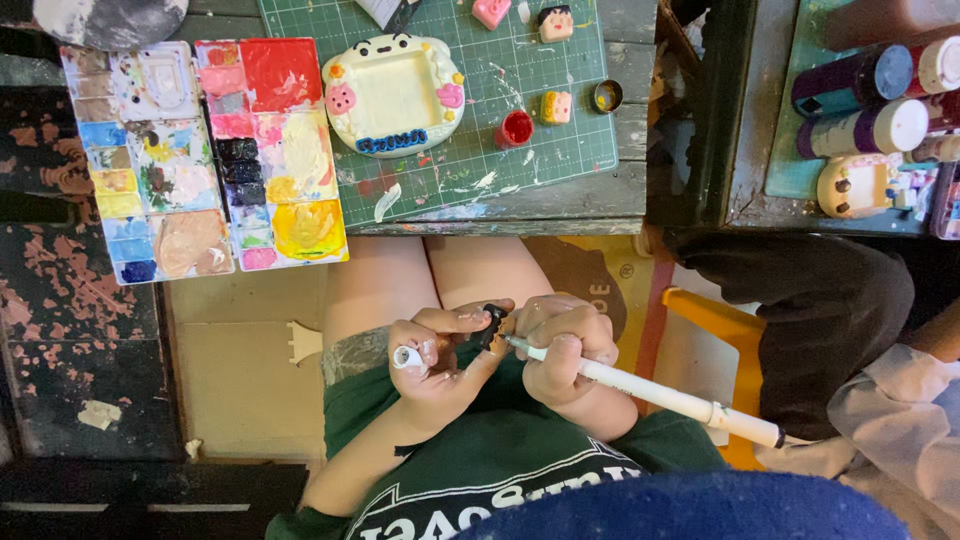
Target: The person paints small clay figurines at a work table, dipping a paintbrush in water and applying paint from a palette to a figurine held in one hand. They then use a white marker to add details to the figurine's face and return to brush painting.
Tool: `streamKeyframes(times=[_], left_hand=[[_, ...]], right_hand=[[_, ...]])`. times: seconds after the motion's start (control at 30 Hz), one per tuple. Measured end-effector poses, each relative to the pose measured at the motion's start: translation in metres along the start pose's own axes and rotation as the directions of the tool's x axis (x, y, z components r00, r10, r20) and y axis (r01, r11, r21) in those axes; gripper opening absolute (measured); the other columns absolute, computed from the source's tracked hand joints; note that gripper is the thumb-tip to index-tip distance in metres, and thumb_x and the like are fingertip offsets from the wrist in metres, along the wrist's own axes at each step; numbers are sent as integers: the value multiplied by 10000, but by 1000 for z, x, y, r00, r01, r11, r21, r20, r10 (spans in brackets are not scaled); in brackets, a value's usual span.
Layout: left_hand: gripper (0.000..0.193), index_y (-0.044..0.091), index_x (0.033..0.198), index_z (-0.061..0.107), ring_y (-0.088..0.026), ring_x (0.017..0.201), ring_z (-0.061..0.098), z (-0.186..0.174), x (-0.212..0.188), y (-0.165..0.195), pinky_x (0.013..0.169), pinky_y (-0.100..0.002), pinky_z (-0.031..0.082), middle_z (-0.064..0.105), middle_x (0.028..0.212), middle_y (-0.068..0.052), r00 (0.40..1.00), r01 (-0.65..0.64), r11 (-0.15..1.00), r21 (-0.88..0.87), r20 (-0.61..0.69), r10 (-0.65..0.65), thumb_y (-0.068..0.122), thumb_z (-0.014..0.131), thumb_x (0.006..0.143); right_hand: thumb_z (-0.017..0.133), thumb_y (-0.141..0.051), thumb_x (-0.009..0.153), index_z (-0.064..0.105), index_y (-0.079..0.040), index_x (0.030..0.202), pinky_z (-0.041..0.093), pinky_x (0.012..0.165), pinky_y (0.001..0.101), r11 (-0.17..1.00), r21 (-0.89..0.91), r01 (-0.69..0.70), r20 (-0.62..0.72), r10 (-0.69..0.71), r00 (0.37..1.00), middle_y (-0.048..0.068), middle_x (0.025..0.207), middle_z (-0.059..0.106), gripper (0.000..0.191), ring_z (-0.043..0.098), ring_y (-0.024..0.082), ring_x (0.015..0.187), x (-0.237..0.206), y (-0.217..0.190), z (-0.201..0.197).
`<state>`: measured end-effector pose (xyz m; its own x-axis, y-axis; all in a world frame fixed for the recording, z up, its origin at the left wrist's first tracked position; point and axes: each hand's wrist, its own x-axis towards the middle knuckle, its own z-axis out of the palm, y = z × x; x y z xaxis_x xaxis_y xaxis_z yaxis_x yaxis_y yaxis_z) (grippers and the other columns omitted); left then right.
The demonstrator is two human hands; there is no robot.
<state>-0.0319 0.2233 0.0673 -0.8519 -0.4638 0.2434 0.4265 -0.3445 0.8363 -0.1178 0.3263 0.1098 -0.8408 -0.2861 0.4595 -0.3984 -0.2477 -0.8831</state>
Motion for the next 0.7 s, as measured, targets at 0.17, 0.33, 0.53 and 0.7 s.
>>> streamKeyframes(times=[0.17, 0.33, 0.53, 0.7], left_hand=[[559, 90, 1094, 312, -436, 1217, 687, 0, -1, 0, 1032, -539, 623, 617, 1221, -144, 1000, 6, 1000, 2, -4, -6, -195, 739, 875], [560, 96, 1083, 307, -430, 1223, 692, -1, 0, 1, 1017, -526, 636, 620, 1212, -137, 1000, 16, 1000, -5, -2, -16, -192, 744, 883], [551, 91, 1080, 309, -428, 1221, 694, 0, -1, 1, 1001, -502, 638, 615, 1211, -137, 1000, 28, 1000, 13, -13, -28, -189, 741, 883], [547, 87, 1077, 312, -429, 1211, 697, 0, -2, 1, 997, -505, 631, 617, 1204, -140, 999, 36, 999, 8, -18, -36, -188, 742, 879]], right_hand=[[458, -232, 1093, 457, -38, 852, 433, 430, 314, 1000, 7, -6, -16, 7, 1000, 57, 543, 483, 309, 456, 146, 420, -1, 1, 1], [459, -227, 1097, 462, -36, 858, 438, 437, 314, 1000, 8, -9, 6, 9, 1000, 52, 551, 468, 305, 465, 151, 431, -1, 0, 0], [468, -222, 1093, 465, -41, 845, 396, 430, 310, 1000, -12, 14, 11, -14, 1000, 51, 546, 471, 307, 452, 141, 421, 1, 1, 0], [476, -221, 1086, 465, -39, 838, 380, 433, 314, 999, -11, 32, 18, -32, 999, 48, 550, 468, 307, 441, 143, 422, 1, 2, 1]])
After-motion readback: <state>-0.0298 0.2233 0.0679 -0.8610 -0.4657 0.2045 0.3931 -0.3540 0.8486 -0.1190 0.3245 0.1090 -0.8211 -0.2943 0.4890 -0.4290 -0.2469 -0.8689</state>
